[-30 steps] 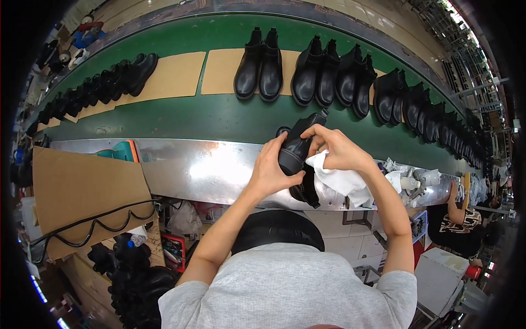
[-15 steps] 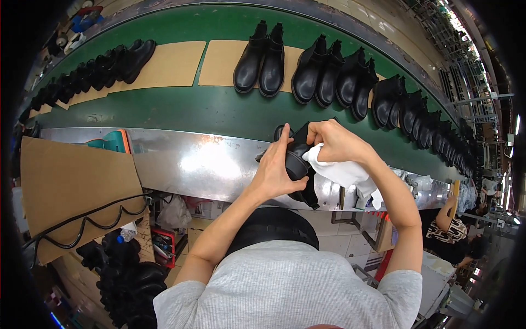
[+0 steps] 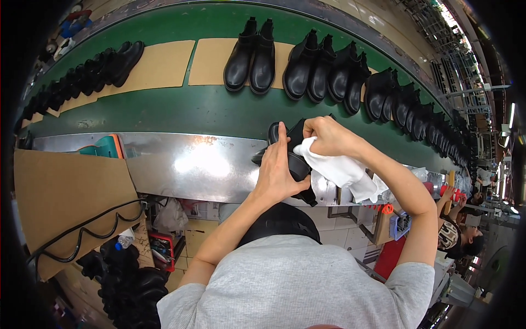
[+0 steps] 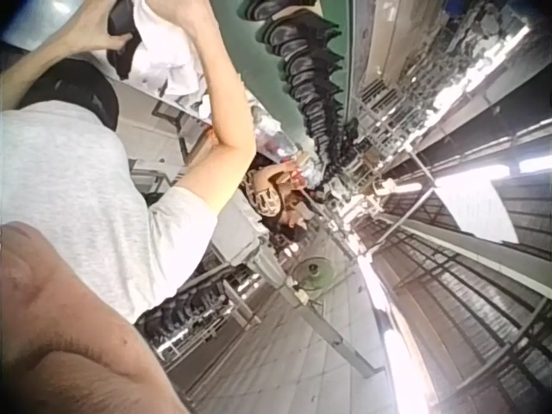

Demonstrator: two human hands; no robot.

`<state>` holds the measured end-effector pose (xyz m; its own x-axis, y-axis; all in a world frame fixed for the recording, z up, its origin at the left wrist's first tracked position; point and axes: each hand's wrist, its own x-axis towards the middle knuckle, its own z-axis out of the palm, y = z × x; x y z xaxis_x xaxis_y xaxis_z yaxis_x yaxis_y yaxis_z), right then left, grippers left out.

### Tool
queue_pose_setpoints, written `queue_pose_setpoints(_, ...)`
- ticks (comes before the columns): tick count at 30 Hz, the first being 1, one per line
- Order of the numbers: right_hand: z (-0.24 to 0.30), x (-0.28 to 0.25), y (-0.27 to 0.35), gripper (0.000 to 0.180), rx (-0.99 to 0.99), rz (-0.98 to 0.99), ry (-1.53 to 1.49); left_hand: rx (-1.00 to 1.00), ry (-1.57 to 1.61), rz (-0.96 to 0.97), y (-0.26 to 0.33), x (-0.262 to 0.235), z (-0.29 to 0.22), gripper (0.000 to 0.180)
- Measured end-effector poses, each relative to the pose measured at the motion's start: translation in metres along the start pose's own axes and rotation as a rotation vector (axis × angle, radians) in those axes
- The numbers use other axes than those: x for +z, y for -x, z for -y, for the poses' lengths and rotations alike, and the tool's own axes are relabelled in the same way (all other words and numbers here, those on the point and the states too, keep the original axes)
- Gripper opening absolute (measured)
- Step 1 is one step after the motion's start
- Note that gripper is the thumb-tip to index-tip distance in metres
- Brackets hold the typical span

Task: Inspect, clean, and spray polish on black leather boots in a manufacturing line.

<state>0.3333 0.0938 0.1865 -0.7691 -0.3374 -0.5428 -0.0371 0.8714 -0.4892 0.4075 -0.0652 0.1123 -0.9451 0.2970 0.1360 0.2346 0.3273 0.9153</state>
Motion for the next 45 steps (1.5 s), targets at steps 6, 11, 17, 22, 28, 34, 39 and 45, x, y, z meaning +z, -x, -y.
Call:
queue_pose_setpoints(6,-0.003,-0.007,0.011,0.027,-0.201,0.071,-0.105,-0.015,0.073,0.194,-0.014,-0.024,0.01,0.122)
queue_pose_setpoints(11,0.006,-0.012,0.001,0.024,-0.221,0.141,-0.061,0.0,0.122,0.299,-0.027,-0.037,0.02,0.122)
queue_pose_setpoints(17,0.001,-0.001,-0.003,0.018,-0.23,0.073,-0.148,0.019,0.16,0.354,-0.033,-0.041,0.023,0.121)
queue_pose_setpoints(22,0.001,0.001,0.0,0.022,-0.166,-0.016,-0.271,0.021,0.164,0.374,-0.038,-0.043,0.026,0.121)
queue_pose_setpoints(28,-0.009,0.014,-0.002,0.012,-0.056,-0.13,-0.305,0.028,0.139,0.357,-0.036,-0.039,0.025,0.122)
queue_pose_setpoints(34,-0.012,0.011,0.003,0.014,-0.119,-0.042,-0.315,0.025,0.154,0.391,-0.04,-0.038,0.026,0.122)
queue_pose_setpoints(39,-0.009,0.013,0.005,0.018,0.016,-0.093,-0.366,0.026,0.146,0.37,-0.038,-0.036,0.024,0.122)
queue_pose_setpoints(45,-0.011,0.014,0.01,0.022,-0.052,-0.069,-0.339,0.0,0.148,0.39,-0.038,-0.036,0.022,0.122)
